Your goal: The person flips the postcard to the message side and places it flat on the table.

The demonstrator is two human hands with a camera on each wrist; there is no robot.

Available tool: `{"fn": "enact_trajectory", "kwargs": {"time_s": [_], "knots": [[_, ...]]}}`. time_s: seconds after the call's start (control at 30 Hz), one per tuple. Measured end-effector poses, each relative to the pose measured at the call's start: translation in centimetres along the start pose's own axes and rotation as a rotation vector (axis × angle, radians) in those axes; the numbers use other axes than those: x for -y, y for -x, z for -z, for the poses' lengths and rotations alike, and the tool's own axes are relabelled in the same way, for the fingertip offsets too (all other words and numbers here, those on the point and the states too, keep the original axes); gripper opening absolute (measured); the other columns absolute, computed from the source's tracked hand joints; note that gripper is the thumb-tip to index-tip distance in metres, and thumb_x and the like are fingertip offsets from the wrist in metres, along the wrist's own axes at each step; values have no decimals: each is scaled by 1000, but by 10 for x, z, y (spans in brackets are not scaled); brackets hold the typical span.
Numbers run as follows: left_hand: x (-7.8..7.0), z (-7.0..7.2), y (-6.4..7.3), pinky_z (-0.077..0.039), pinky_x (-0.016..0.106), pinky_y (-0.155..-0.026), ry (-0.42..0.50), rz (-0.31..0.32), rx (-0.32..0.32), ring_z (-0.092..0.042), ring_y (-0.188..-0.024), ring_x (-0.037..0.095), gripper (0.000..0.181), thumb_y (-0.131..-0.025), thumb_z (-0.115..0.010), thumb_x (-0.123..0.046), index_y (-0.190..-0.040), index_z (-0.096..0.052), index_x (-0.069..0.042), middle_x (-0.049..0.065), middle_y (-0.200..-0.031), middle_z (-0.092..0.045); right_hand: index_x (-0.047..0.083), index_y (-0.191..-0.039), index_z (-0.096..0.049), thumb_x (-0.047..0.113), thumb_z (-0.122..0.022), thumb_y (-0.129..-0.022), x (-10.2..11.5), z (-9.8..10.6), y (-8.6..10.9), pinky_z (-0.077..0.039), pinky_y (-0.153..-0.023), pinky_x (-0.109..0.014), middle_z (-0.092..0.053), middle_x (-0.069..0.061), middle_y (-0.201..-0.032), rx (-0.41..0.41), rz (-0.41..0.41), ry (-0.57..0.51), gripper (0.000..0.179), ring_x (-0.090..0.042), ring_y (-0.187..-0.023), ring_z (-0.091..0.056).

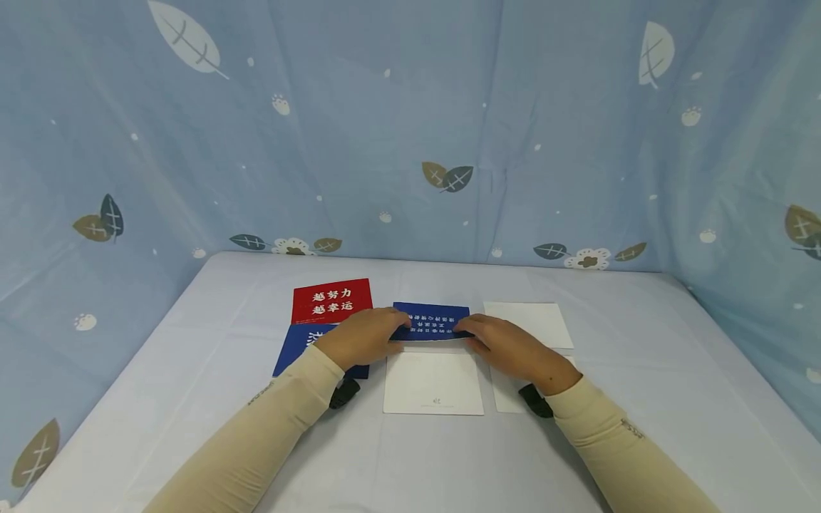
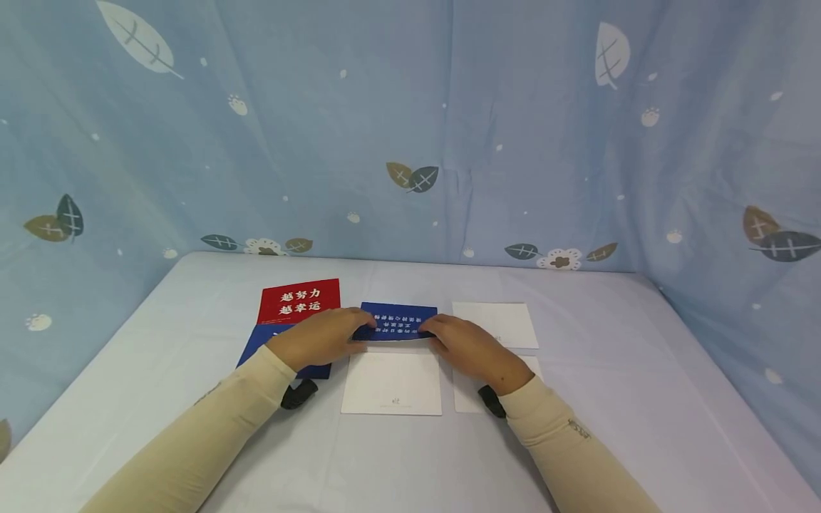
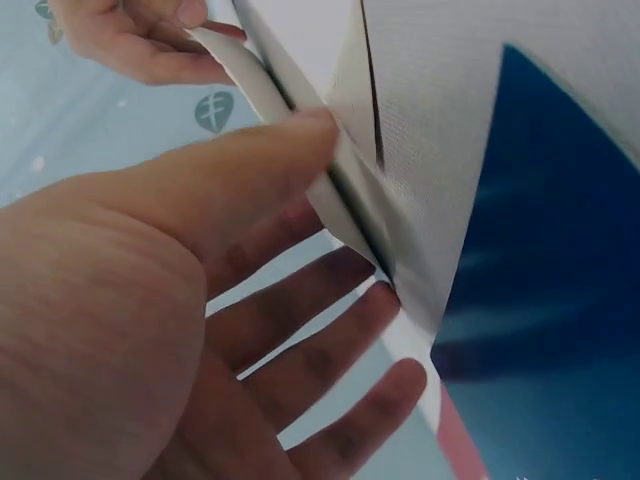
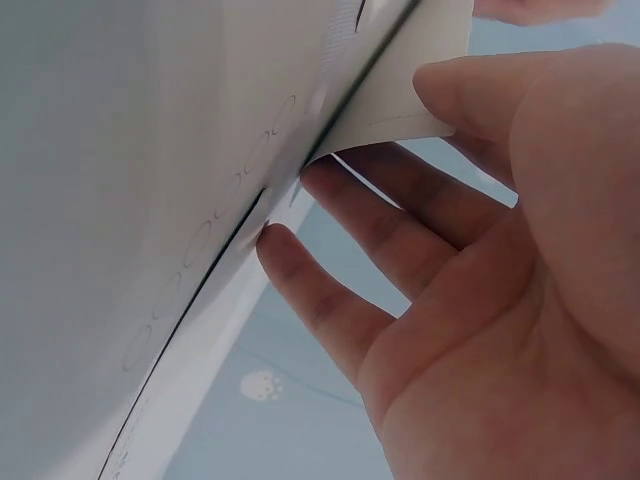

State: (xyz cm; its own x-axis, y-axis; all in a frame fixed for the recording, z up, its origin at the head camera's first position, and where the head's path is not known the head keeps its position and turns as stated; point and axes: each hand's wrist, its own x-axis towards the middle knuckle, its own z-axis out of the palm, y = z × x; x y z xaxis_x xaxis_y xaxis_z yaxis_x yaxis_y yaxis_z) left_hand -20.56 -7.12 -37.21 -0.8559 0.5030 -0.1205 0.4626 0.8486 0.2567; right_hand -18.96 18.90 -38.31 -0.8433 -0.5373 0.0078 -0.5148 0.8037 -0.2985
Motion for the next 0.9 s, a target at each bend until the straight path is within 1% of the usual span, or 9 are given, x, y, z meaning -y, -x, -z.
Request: {"fn": "enact_trajectory", "kwargs": {"time_s": [0.1,0.23,0.47,0.7,0.9], "knots": [[0,1,1,-50,45,-106,-7,-3,-15,-58,-129,27,47,-88,-77,-26,-134,-64,-21,8,-140,-59,10,-130,-64,8,-60,-100,0,0,1,-50,-105,-46,-64,-10,-134,-6,-2,2,31,-29,-129,-58],[1,2,2,-50,46,-107,-18,-10,-31,-57,-130,28,46,-88,-77,-25,-133,-65,-22,9,-140,-60,10,-130,-64,8,-59,-100,0,0,2,-50,-105,-46,-64,-10,-134,-14,1,1,31,-29,-129,-59],[1,2,3,-52,44,-104,-8,-15,-35,-61,-124,26,44,-89,-77,-24,-131,-65,-20,8,-136,-63,11,-130,-64,8,-60,-99,0,-1,3,-50,-105,-46,-64,-10,-133,-8,-9,-3,31,-29,-128,-59],[4,2,3,-54,44,-101,15,-9,-34,-63,-121,26,43,-90,-76,-25,-131,-65,-18,7,-135,-64,11,-130,-64,8,-59,-100,0,-2,3,-50,-105,-46,-64,-11,-133,-11,-1,-8,30,-29,-128,-59],[7,3,4,-53,44,-102,14,2,-34,-63,-121,24,41,-93,-72,-28,-132,-65,-20,5,-135,-64,9,-129,-64,7,-57,-101,2,-2,2,-50,-105,-45,-66,-10,-131,-34,10,3,29,-28,-126,-61]]}}
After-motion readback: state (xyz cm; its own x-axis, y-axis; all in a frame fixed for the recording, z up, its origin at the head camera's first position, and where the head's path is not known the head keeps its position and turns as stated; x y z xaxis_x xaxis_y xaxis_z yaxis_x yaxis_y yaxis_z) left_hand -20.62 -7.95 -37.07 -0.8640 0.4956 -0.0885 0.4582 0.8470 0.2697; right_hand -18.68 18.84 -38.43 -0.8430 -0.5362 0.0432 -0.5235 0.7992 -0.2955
